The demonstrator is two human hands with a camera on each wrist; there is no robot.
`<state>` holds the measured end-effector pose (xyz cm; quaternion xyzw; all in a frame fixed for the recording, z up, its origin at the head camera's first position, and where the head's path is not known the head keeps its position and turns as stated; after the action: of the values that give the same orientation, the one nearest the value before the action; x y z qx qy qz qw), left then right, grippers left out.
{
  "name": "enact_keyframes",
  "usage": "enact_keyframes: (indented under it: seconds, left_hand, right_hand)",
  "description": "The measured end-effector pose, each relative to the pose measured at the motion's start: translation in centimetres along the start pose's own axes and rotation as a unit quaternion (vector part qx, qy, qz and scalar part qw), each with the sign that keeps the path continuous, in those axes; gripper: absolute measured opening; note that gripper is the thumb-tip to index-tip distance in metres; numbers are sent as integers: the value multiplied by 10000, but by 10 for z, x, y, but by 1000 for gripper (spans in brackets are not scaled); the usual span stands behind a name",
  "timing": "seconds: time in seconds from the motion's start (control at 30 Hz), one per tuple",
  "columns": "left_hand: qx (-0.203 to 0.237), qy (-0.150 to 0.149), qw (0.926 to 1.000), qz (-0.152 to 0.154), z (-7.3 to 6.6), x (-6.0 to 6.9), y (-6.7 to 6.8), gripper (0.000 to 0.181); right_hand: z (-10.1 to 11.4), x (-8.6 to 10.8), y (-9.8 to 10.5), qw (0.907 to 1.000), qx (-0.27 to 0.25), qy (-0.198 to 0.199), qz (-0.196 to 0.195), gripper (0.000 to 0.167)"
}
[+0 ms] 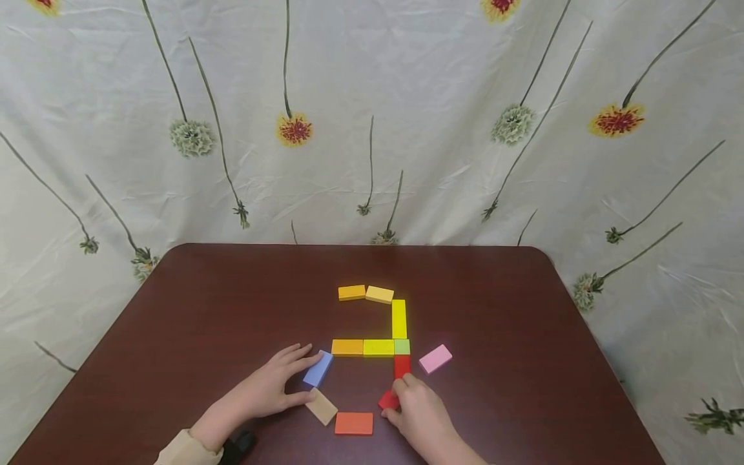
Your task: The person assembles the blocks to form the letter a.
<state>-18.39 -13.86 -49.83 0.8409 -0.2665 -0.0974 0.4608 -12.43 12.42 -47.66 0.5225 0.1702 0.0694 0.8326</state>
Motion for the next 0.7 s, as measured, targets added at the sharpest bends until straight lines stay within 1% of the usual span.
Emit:
enact_keyframes:
  seconds: [0.17,0.27,0.33,0.43,0.5,0.57,0.63,0.7]
  left_hand:
    - [-10,24,10000,13,0,0,0,69]
    - [-7,49,10000,33,0,0,0,69]
    - [-1,70,10000,37,0,-1,0,69]
    - [-14,91,10000,21,0,-1,1,70]
    - [-24,104,9999,11,0,-1,1,70]
    - [-27,109,9999,3,-1,-1,1,70]
    - [-34,107,9999,-5,-1,0,1,70]
    - [-31,98,9999,-19,-1,0,0,69]
  right_hand:
    - [0,1,1,9999,60,-26,-78,31]
    - [5,0,4,9997,99,18,-210,32]
    - [12,0,6,9994,72,173,-279,32]
    - [25,0,6,9974,25,668,-278,32]
    - [32,0,3,9950,8,994,-99,32]
    - [39,0,-2,9923,37,1219,201,32]
    - [43,0,-7,9898,88,1292,587,33]
    - [45,-1,-12,9872,129,1226,1011,34]
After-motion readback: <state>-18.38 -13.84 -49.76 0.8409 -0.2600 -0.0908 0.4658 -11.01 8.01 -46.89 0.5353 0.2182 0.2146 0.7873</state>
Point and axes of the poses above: each hand's wrist, its own x-axis away from the middle knuckle, its own y-axis out of the back of the hand, z = x × y, the point moved 4 cm from there along -x, towards the middle knuckle, and after that the axes turned 2 degrees about -z, right-handed, at the moved point
